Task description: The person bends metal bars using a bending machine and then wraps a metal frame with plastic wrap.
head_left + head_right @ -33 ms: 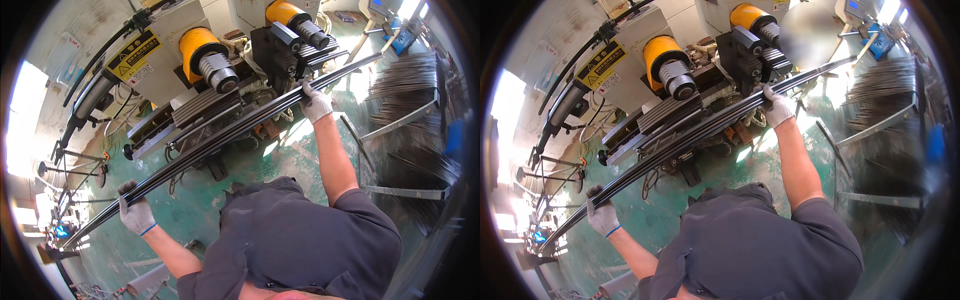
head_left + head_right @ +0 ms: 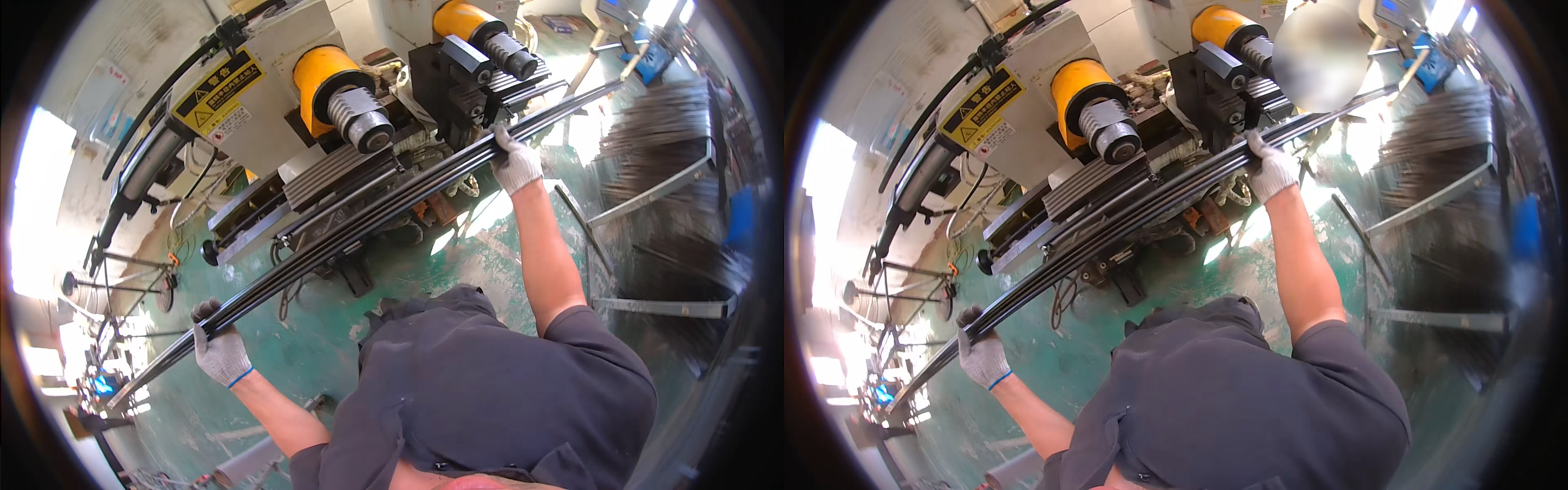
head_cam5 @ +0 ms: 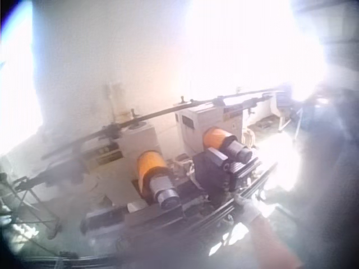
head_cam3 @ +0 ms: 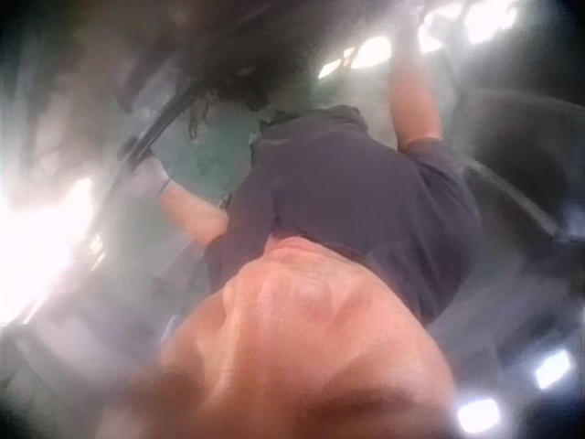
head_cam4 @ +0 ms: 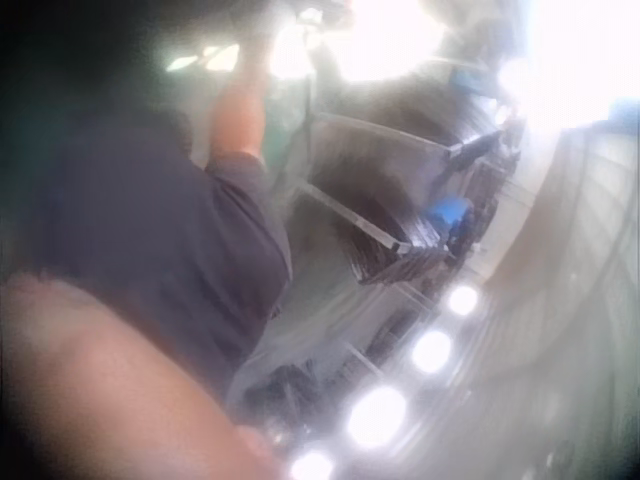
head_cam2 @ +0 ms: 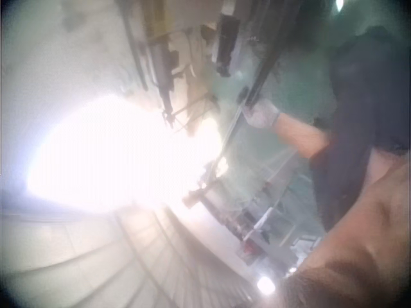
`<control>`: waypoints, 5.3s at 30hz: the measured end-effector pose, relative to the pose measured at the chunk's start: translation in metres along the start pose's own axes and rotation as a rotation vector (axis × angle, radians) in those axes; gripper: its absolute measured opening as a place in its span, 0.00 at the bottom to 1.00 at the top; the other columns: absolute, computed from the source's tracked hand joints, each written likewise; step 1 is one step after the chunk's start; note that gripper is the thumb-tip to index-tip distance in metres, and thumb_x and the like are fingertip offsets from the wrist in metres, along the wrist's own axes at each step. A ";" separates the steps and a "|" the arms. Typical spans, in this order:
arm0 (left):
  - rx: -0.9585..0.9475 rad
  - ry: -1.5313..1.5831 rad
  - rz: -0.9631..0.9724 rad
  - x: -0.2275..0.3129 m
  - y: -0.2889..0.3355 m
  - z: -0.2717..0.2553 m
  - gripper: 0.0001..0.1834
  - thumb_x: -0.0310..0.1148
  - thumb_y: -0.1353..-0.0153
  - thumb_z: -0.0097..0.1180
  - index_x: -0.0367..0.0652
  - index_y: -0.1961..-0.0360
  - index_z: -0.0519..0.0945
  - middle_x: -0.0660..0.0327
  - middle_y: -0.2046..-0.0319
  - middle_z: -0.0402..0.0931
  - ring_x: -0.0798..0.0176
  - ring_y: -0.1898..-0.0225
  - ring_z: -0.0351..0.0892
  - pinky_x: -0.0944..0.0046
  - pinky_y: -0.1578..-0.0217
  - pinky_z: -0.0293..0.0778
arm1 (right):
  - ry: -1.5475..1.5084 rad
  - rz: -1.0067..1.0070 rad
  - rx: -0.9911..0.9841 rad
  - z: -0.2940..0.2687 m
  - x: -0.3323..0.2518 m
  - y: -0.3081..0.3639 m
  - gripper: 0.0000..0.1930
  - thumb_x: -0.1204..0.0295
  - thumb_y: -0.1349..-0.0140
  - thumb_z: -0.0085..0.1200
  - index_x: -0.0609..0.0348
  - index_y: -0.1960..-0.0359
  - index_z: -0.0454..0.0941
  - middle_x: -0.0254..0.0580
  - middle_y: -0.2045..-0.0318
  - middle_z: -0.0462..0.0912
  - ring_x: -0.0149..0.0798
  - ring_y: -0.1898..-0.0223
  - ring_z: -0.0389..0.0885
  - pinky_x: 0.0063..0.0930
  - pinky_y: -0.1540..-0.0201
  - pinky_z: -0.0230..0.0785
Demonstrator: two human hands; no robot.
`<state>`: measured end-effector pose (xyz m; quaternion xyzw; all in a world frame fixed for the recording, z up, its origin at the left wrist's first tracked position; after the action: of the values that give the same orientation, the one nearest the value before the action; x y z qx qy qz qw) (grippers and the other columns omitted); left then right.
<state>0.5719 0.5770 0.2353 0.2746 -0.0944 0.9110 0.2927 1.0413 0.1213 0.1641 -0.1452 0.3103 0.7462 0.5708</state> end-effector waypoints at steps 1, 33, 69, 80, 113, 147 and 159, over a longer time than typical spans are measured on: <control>-0.008 -0.051 0.015 0.009 -0.016 -0.019 0.14 0.29 0.26 0.53 0.28 0.46 0.78 0.48 0.49 0.82 0.45 0.42 0.79 0.42 0.30 0.70 | 0.013 -0.031 0.003 0.014 0.002 0.000 0.08 0.76 0.27 0.60 0.69 0.52 0.80 0.50 0.56 0.86 0.48 0.53 0.87 0.42 0.47 0.86; 0.353 -0.255 -0.072 -0.061 -0.191 -0.097 0.23 0.42 0.17 0.43 0.32 0.46 0.82 0.50 0.47 0.84 0.50 0.42 0.82 0.49 0.34 0.76 | 0.347 0.043 0.206 0.126 0.146 -0.037 0.17 0.72 0.33 0.65 0.73 0.47 0.84 0.51 0.50 0.89 0.41 0.52 0.89 0.34 0.49 0.81; 0.382 0.117 -0.272 -0.129 -0.131 -0.017 0.15 0.32 0.25 0.57 0.37 0.42 0.79 0.51 0.45 0.82 0.46 0.41 0.81 0.39 0.38 0.78 | 0.318 0.191 -0.055 0.068 0.119 -0.114 0.24 0.57 0.25 0.57 0.61 0.37 0.78 0.47 0.43 0.85 0.51 0.44 0.84 0.49 0.38 0.76; 0.408 -0.115 -0.151 -0.061 -0.177 -0.058 0.25 0.36 0.20 0.42 0.32 0.30 0.72 0.49 0.31 0.74 0.50 0.30 0.72 0.50 0.25 0.62 | 0.862 -0.149 0.428 0.119 0.104 -0.072 0.29 0.49 0.38 0.68 0.67 0.51 0.83 0.43 0.60 0.85 0.44 0.62 0.82 0.39 0.50 0.77; 0.636 -0.437 -0.696 -0.243 -0.029 -0.157 0.13 0.42 0.21 0.50 0.43 0.53 0.79 0.54 0.58 0.82 0.47 0.52 0.82 0.46 0.48 0.80 | 1.852 0.331 0.465 -0.264 0.111 -0.026 0.32 0.40 0.29 0.55 0.63 0.65 0.88 0.46 0.74 0.88 0.40 0.73 0.86 0.37 0.65 0.76; 0.379 -0.672 -0.920 -0.341 0.002 -0.093 0.09 0.37 0.23 0.54 0.44 0.53 0.82 0.55 0.64 0.85 0.48 0.63 0.84 0.46 0.57 0.82 | 1.783 0.475 0.439 -0.312 0.060 0.076 0.26 0.46 0.35 0.59 0.59 0.58 0.91 0.48 0.70 0.90 0.45 0.69 0.89 0.39 0.59 0.80; 0.571 -0.409 -0.492 -0.265 -0.031 -0.057 0.14 0.40 0.26 0.56 0.44 0.68 0.82 0.61 0.72 0.80 0.58 0.69 0.80 0.57 0.61 0.80 | 1.310 -0.086 -0.217 -0.023 0.037 0.010 0.26 0.49 0.30 0.60 0.57 0.41 0.83 0.48 0.47 0.88 0.45 0.45 0.86 0.38 0.39 0.75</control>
<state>0.7442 0.4933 0.0414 0.5339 0.1739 0.7305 0.3888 1.0175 0.1332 0.1283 -0.6376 0.5102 0.5072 0.2754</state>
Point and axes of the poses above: each hand's wrist, its own y-axis away from the middle knuckle, its own z-axis out of the palm, x = y × z, the point moved 1 cm from there along -y, towards the middle knuckle
